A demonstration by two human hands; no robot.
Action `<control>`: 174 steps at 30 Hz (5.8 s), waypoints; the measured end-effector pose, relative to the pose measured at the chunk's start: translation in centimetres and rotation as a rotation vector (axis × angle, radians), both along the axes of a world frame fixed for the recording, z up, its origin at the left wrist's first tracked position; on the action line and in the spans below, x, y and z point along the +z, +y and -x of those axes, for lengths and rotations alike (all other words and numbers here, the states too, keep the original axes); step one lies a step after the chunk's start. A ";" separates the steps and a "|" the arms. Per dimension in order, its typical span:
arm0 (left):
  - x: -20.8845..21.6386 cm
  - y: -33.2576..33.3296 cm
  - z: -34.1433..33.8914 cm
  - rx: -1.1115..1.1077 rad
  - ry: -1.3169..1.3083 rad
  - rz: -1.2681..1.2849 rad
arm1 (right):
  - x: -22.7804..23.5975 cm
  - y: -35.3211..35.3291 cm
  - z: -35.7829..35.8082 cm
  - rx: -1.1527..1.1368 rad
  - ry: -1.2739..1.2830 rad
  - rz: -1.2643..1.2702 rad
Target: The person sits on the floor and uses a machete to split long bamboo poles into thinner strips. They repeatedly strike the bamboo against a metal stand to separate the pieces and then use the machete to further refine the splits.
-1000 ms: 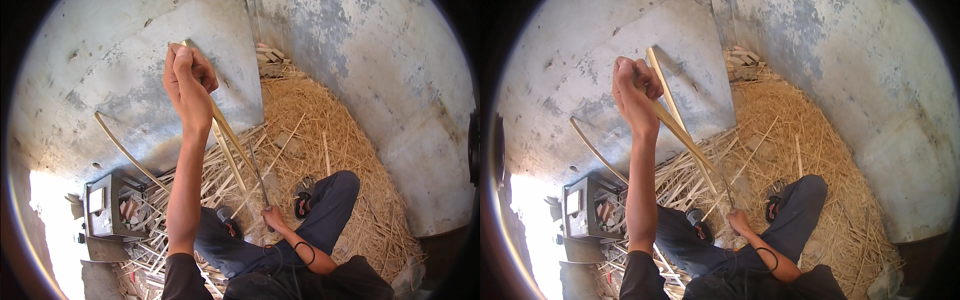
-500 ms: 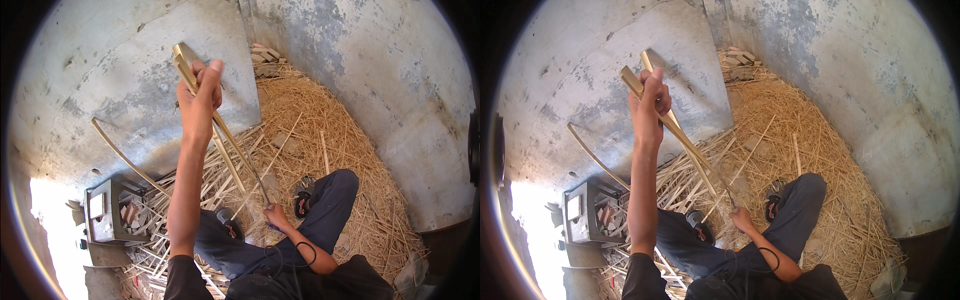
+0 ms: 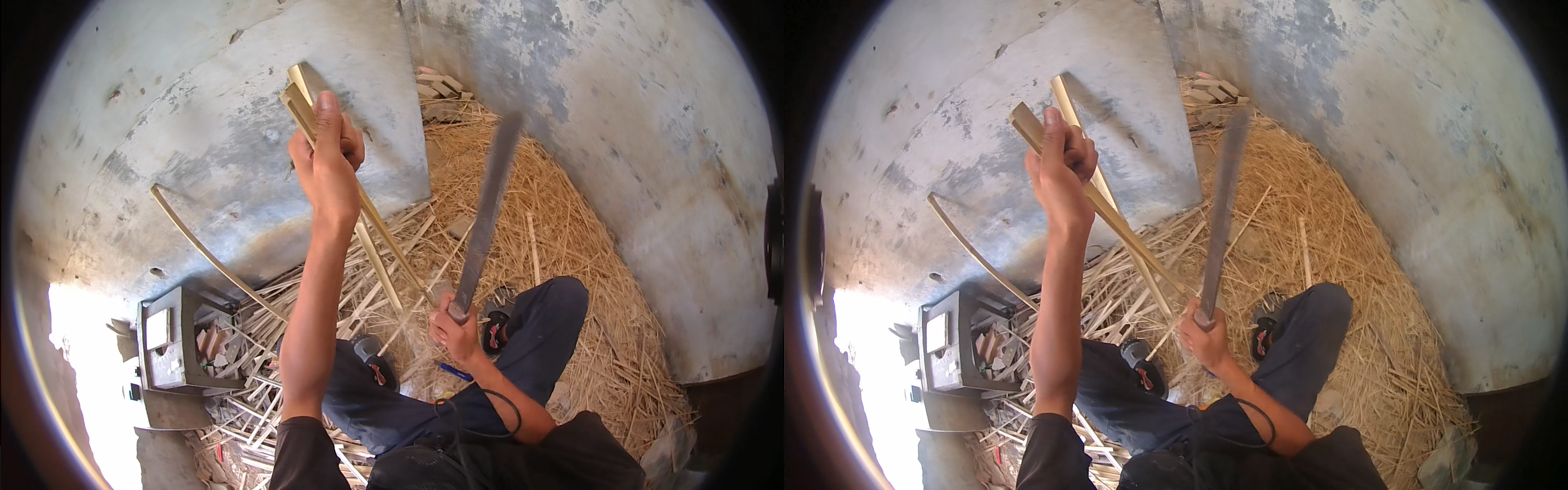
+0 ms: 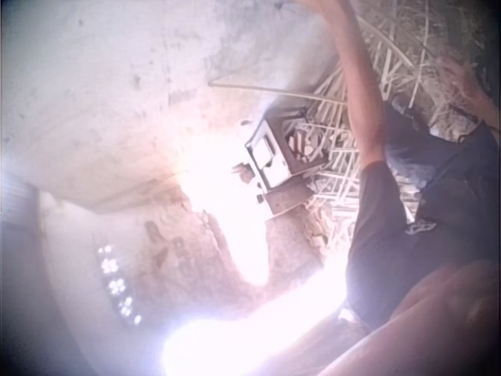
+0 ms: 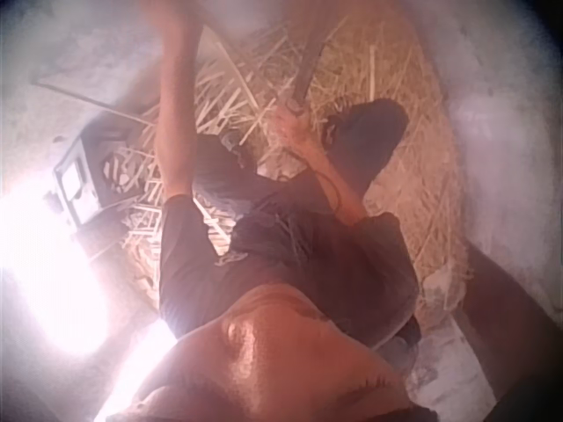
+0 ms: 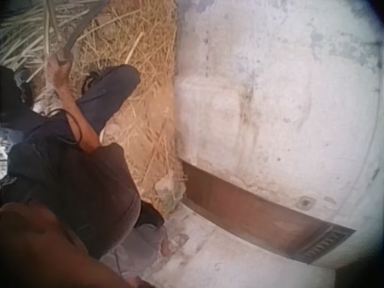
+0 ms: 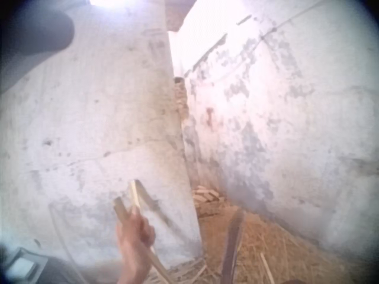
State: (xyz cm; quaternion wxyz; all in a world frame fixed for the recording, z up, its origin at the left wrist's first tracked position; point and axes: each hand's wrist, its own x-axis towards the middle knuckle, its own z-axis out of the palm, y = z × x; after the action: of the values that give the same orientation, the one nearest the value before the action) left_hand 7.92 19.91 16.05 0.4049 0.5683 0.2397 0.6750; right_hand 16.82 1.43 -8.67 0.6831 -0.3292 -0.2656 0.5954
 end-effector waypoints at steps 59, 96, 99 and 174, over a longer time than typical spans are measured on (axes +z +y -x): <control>-0.9 -2.0 0.7 -0.164 -0.123 0.026 | -16.1 -2.3 0.3 0.144 -0.181 0.569; -0.9 -0.9 -2.4 -0.161 -0.092 -0.002 | 0.8 1.5 -3.3 -0.146 -0.248 0.203; -0.9 -1.0 -2.6 -0.154 -0.090 0.001 | 1.1 1.3 -2.8 -0.209 -0.127 -0.010; -5.4 3.4 3.2 0.013 0.037 0.054 | -19.1 4.7 4.5 0.315 -0.414 0.614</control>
State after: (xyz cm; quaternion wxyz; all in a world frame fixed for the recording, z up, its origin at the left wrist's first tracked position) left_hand 4.75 23.34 10.67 0.4109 0.5680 0.2691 0.6604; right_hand 12.30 6.14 -27.73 0.3853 -0.5861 -0.2548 0.6656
